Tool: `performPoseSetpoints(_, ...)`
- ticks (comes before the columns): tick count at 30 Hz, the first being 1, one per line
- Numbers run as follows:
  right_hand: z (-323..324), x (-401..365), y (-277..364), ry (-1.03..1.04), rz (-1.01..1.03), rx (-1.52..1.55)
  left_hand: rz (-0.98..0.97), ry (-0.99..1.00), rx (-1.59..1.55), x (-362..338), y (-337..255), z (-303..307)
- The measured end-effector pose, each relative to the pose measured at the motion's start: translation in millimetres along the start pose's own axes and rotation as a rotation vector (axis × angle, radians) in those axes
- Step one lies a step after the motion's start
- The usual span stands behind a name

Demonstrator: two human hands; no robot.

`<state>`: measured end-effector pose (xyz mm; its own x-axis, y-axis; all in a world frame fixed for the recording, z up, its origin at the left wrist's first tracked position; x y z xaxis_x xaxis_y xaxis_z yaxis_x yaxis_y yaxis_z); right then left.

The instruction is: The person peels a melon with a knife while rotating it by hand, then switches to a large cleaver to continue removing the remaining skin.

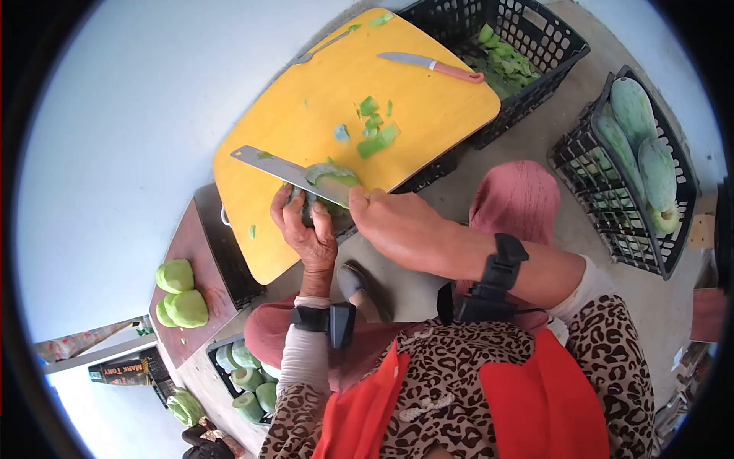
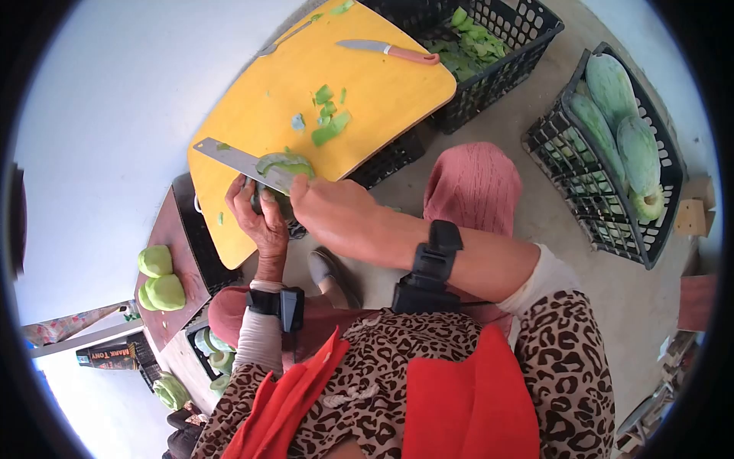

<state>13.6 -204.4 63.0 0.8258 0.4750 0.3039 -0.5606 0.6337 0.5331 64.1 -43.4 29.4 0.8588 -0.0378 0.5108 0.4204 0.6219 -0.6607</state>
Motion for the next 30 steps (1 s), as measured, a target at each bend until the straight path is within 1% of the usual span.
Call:
performPoseSetpoints(2, -5, 10, -7, -0.025, 0.001, 0.025, -0.026, -0.001, 0.034, 2, -2, 0)
performPoseSetpoints(4, -14, 32, -28, -0.045, 0.006, 0.034, -0.051, -0.004, 0.026, 2, -4, 1)
performPoseSetpoints(8, -19, 15, -48, 0.04, -0.04, 0.067, -0.042, -0.017, 0.013, 3, -5, 0)
performPoseSetpoints(11, -22, -5, -53, 0.055, -0.185, 0.111, -0.037, -0.029, 0.025, 0, -6, -1)
performPoseSetpoints(14, -16, -12, -41, -0.067, -0.259, 0.124, -0.056, -0.027, 0.044, 3, -11, 0)
performPoseSetpoints(17, -16, -19, -20, -0.103, -0.192, 0.115, -0.025, 0.008, 0.059, 5, -19, 2)
performPoseSetpoints(18, -23, -21, -19, -0.047, -0.198, 0.128, -0.014, 0.022, 0.086, 7, -28, 3)
performPoseSetpoints(19, -26, -24, -17, -0.058, -0.192, 0.122, -0.002, 0.035, 0.114, 9, -32, 2)
performPoseSetpoints(22, -28, -28, -13, -0.074, -0.177, 0.113, -0.031, 0.002, 0.185, 10, -35, -5)
performPoseSetpoints(27, -18, -36, -7, -0.059, -0.169, 0.084, -0.08, -0.034, 0.217, 8, -30, -7)
performPoseSetpoints(30, -9, -42, -5, 0.0, -0.181, 0.105, -0.107, -0.04, 0.254, 8, -30, -8)
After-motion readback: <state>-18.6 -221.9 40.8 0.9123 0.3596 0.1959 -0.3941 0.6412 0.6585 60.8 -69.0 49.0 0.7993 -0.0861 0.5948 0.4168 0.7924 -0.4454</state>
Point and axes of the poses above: each hand's wrist, its own x-axis towards the middle knuckle, its own z-axis out of the back of the hand, y = z × x, the point moved 7 cm from there along x, towards the middle knuckle, and after that the axes turned 12 degrees about z, right-handed, at the moved point
